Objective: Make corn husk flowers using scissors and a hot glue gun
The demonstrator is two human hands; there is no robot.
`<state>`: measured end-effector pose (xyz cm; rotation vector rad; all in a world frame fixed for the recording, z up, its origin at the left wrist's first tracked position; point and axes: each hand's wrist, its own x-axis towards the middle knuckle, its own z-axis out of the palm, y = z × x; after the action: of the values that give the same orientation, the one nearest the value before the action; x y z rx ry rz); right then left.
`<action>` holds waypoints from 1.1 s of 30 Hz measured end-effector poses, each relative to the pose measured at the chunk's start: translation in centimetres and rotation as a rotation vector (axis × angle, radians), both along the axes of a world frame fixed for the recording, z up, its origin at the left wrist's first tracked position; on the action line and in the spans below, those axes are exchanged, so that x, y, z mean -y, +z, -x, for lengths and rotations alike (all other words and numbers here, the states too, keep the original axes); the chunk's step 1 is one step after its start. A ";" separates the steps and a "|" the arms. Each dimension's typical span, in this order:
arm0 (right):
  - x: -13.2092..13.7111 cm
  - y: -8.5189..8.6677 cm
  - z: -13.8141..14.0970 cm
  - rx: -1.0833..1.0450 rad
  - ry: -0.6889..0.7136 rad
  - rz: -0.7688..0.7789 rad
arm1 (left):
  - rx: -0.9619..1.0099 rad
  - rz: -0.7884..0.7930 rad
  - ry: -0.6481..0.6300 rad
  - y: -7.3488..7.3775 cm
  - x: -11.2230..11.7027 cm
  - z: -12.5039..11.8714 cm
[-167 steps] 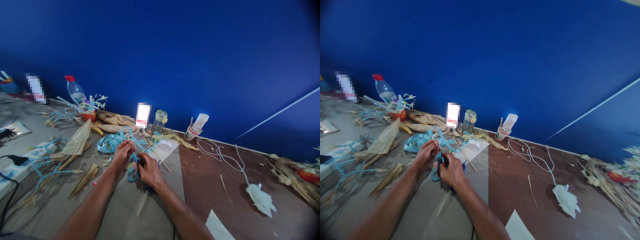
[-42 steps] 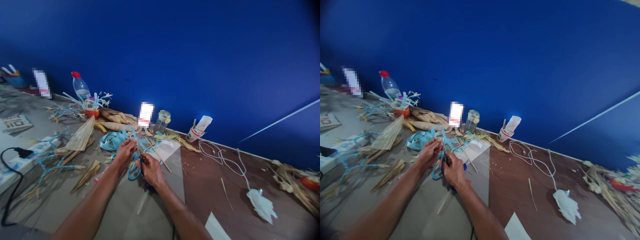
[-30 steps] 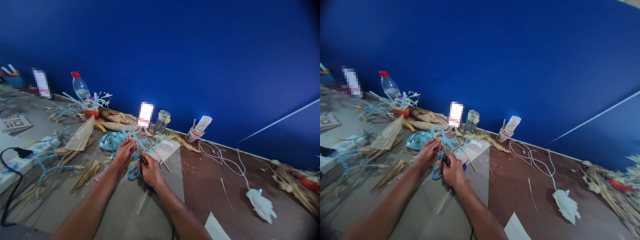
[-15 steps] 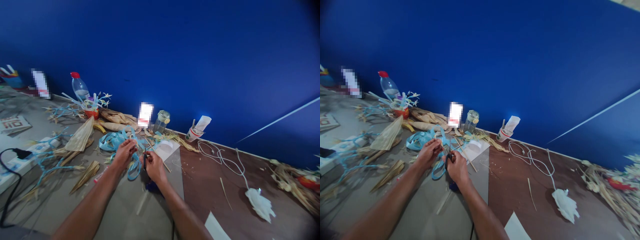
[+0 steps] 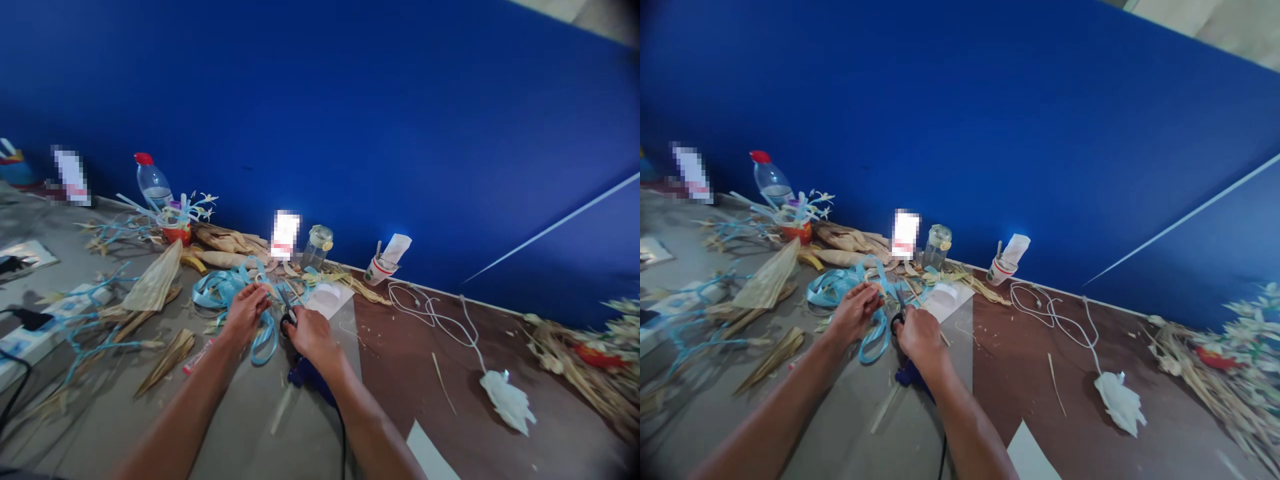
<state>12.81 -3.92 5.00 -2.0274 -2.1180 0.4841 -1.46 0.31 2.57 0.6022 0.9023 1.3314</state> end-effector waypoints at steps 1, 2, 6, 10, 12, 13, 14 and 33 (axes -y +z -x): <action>-0.1 0.1 0.1 0.025 0.025 0.000 | 0.005 0.004 0.003 0.1 0.0 0.0; -0.1 0.2 0.2 0.043 0.050 0.003 | 0.009 0.010 0.007 0.1 0.0 0.0; -0.6 0.8 0.6 -0.001 0.084 -0.035 | 0.021 0.031 0.052 0.1 -0.1 -0.2; -1.3 0.6 1.3 -0.374 -0.003 -0.230 | 0.035 0.016 0.042 -0.1 -0.1 -0.4; -1.7 0.2 1.7 -0.550 -0.044 -0.267 | 0.048 0.007 0.028 -0.1 0.0 -0.6; -1.9 0.0 1.9 -0.607 -0.059 -0.270 | 0.053 0.005 0.022 -0.1 0.1 -0.6; -2.1 -0.2 2.0 -0.646 -0.074 -0.270 | 0.053 0.006 0.014 -0.1 0.1 -0.7; -3.5 0.1 -0.8 -0.820 -0.124 -0.109 | -0.087 -0.008 -0.126 -0.8 0.3 -1.1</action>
<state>13.63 -0.39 5.07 -1.5008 -1.4705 0.9492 -0.37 0.00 1.80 0.7164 0.9141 1.2037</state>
